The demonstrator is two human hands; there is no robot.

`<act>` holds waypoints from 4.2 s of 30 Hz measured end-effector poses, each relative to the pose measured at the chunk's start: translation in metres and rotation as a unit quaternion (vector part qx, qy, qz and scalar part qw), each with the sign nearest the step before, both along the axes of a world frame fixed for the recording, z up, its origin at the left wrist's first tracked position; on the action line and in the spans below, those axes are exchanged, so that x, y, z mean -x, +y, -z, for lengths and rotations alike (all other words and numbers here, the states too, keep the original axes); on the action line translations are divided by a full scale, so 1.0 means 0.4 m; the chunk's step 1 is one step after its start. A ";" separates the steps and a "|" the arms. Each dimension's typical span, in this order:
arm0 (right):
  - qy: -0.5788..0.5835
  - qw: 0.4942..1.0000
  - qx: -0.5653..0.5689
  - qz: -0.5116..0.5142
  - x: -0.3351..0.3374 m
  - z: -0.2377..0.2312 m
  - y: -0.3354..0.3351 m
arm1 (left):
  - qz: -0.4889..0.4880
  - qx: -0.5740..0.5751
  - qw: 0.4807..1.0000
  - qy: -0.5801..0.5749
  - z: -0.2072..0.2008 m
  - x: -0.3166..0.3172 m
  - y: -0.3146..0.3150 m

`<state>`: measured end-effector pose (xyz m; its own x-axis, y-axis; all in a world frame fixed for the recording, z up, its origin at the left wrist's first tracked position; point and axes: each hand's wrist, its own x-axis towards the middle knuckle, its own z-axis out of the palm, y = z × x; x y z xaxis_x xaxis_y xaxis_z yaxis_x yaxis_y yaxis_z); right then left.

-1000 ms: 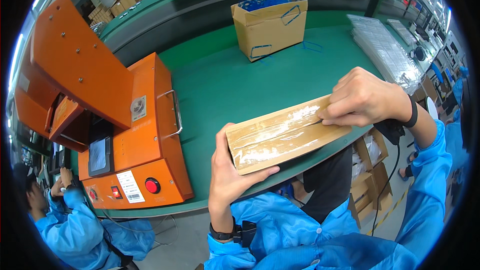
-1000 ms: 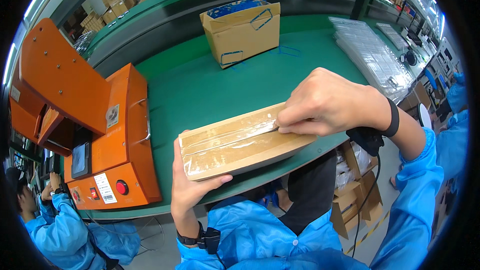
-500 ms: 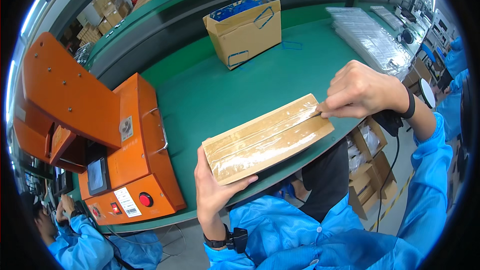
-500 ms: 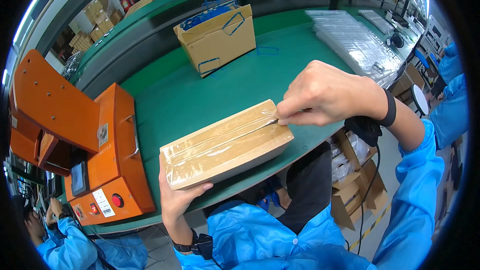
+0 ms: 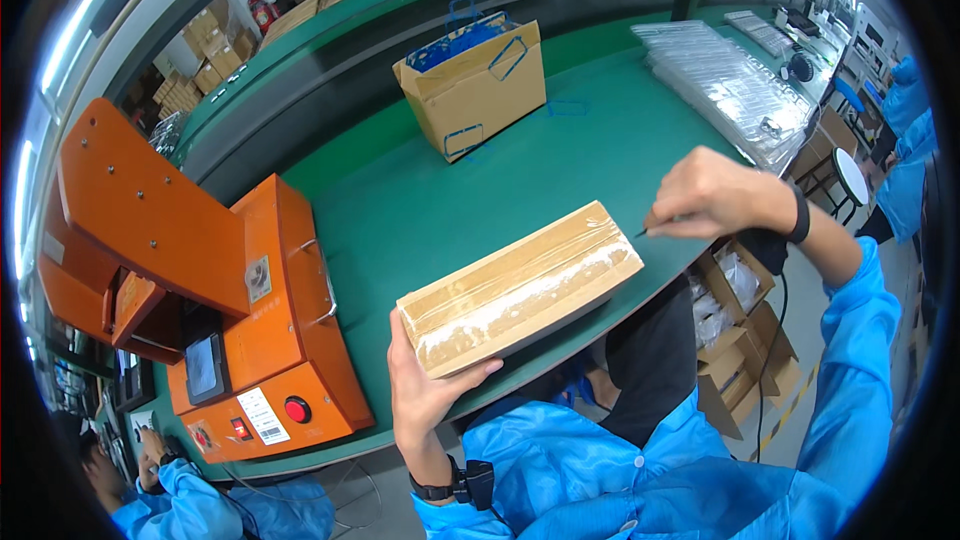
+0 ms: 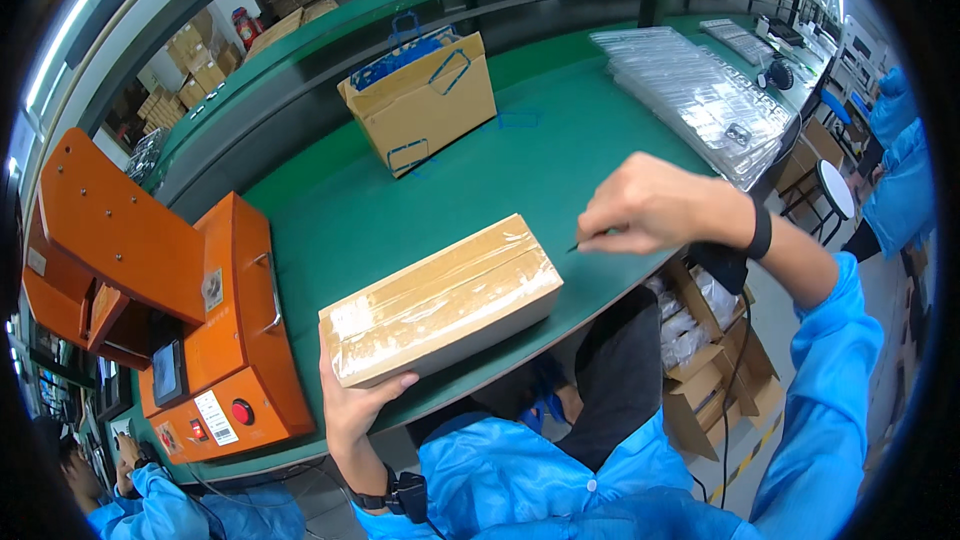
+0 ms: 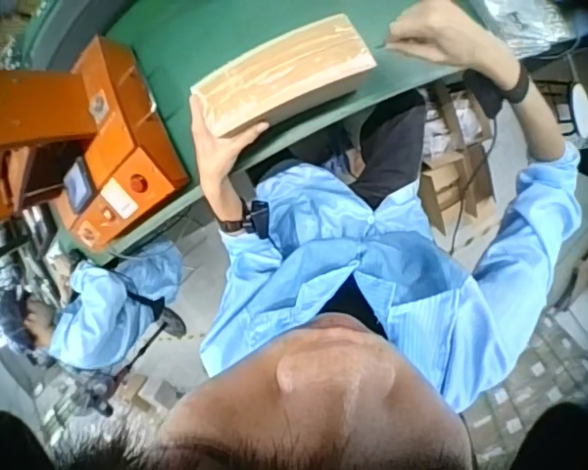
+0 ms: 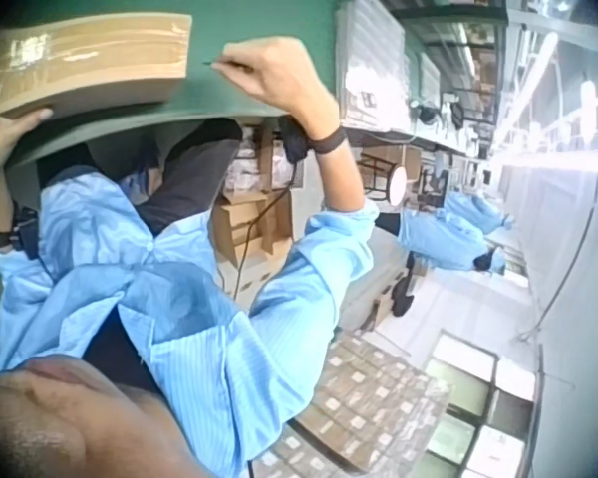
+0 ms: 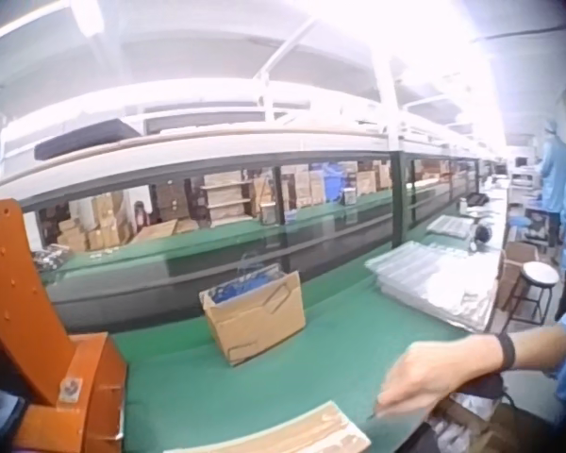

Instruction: Packing small component boxes into a larger shipping carton and sealing them with tape.

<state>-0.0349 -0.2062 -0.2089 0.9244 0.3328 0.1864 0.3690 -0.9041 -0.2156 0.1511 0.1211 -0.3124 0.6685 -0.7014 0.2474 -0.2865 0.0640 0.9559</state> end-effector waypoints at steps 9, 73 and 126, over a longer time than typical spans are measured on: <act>-0.132 0.962 -0.064 0.230 0.038 0.270 -0.039 | -0.156 0.128 0.884 -0.421 -0.058 -0.003 0.051; -0.349 0.906 -0.108 0.211 -0.187 0.172 0.327 | -0.144 -0.002 0.798 -0.586 -0.175 0.052 -0.066; -0.053 0.966 0.251 -0.014 -0.159 -0.005 0.136 | -0.273 0.078 0.733 -0.618 -0.030 0.137 -0.187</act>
